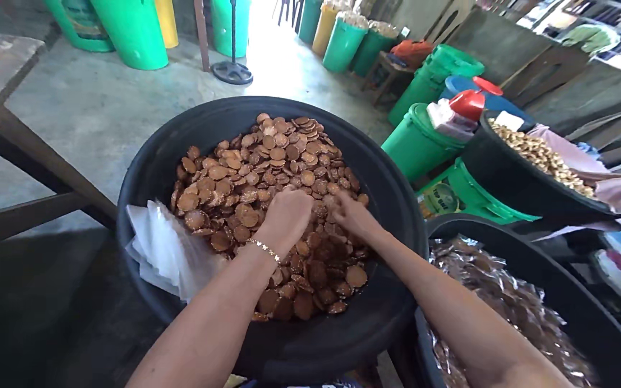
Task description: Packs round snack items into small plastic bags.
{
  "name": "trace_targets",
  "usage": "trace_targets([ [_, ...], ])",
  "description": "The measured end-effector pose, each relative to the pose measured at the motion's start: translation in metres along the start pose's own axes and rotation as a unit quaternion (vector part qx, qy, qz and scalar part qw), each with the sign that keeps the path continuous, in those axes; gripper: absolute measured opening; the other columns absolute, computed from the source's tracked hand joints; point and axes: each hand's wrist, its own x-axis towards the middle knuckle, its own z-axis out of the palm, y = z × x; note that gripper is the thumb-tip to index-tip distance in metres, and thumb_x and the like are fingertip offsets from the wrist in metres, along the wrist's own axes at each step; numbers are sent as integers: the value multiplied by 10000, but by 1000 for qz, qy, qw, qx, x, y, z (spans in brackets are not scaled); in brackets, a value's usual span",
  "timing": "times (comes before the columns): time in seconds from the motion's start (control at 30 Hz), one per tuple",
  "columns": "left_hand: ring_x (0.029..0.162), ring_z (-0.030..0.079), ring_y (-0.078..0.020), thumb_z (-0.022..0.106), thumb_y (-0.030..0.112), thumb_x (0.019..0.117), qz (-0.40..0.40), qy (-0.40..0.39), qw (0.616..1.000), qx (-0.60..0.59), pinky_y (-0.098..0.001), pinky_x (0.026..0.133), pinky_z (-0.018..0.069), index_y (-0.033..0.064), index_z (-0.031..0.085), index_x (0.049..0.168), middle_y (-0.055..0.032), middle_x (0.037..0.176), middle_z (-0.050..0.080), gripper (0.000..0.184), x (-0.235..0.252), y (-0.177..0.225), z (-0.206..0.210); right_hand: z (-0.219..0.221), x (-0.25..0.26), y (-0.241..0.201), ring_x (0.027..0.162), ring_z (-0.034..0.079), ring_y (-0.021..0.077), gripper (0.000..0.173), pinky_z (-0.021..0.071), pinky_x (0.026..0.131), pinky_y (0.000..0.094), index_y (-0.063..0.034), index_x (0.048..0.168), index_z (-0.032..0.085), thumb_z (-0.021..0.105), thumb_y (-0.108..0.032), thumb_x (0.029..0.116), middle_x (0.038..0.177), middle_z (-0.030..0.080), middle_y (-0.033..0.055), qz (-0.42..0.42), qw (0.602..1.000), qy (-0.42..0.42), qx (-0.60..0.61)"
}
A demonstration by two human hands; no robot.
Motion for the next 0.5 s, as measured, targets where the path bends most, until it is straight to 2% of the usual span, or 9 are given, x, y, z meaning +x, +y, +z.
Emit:
trace_targets([
  [0.03, 1298, 560, -363, 442, 98, 1066, -19, -19, 999, -19, -519, 1079, 429, 71, 650, 1335, -178, 1334, 635, 341, 1, -2, -2, -4, -3, -1, 1125, 652, 294, 426, 528, 986, 412, 80, 1438, 424, 508, -91, 1057, 1278, 610, 268, 13, 983, 50, 175],
  [0.07, 1298, 558, -370, 437, 167, 1080, -38, -26, 998, -47, -541, 1071, 427, 48, 660, 1304, -193, 1330, 633, 338, 1, -3, -2, -10, -8, -6, 1025, 652, 224, 414, 551, 906, 349, 62, 1446, 382, 482, -41, 1058, 1238, 587, 218, 20, 934, 71, 351],
  [0.1, 1289, 564, -375, 456, 247, 1085, -54, -26, 995, -76, -557, 1064, 426, 29, 666, 1278, -203, 1318, 636, 359, 2, -5, -2, -16, -14, -12, 962, 662, 193, 386, 570, 868, 334, 31, 1436, 381, 435, -4, 1056, 1193, 584, 171, 11, 879, 69, 472],
  [0.13, 1264, 579, -378, 493, 303, 1075, -62, -16, 992, -109, -566, 1052, 431, 9, 669, 1252, -211, 1288, 644, 386, 4, -7, 0, -22, -22, -20, 939, 679, 184, 383, 584, 861, 334, 22, 1423, 408, 419, 34, 1041, 1172, 600, 153, -12, 858, 60, 510],
  [0.17, 1213, 606, -379, 545, 315, 1053, -58, 7, 988, -145, -567, 1027, 448, -8, 677, 1214, -217, 1235, 662, 385, 6, -8, 2, -26, -32, -30, 932, 688, 167, 383, 586, 859, 324, 32, 1388, 454, 447, 77, 1007, 1156, 627, 146, -52, 882, 58, 465],
  [0.23, 1137, 639, -372, 645, 224, 1001, -18, 74, 975, -208, -539, 1001, 477, -35, 669, 1187, -226, 1179, 671, 320, 7, -6, 7, -30, -52, -52, 1025, 685, 198, 338, 562, 911, 370, 28, 1304, 581, 589, 46, 967, 1179, 679, 158, -145, 963, 83, 210],
  [0.33, 1152, 623, -330, 655, 4, 941, 35, 142, 950, -278, -447, 995, 505, -43, 544, 1370, -239, 1379, 552, 446, 1, 9, 10, -21, -62, -68, 1184, 663, 383, 286, 521, 1012, 535, 22, 1250, 668, 611, 0, 971, 1219, 699, 217, -223, 958, 155, -88],
  [0.43, 1200, 625, -322, 604, -2, 967, 72, 238, 936, -250, -420, 964, 542, 4, 421, 1513, -222, 1530, 426, 576, -3, 21, 20, -27, -60, -75, 1154, 660, 388, 327, 508, 994, 545, 43, 1358, 588, 484, -21, 1054, 1230, 672, 241, -139, 982, 109, -60],
  [0.5, 1209, 630, -347, 585, -33, 959, 103, 305, 930, -178, -454, 947, 548, 14, 453, 1510, -208, 1526, 460, 568, -7, 26, 19, -24, -54, -69, 1049, 682, 283, 256, 531, 943, 477, 29, 1253, 636, 477, -36, 1062, 1115, 696, 192, -136, 979, 139, 65],
])
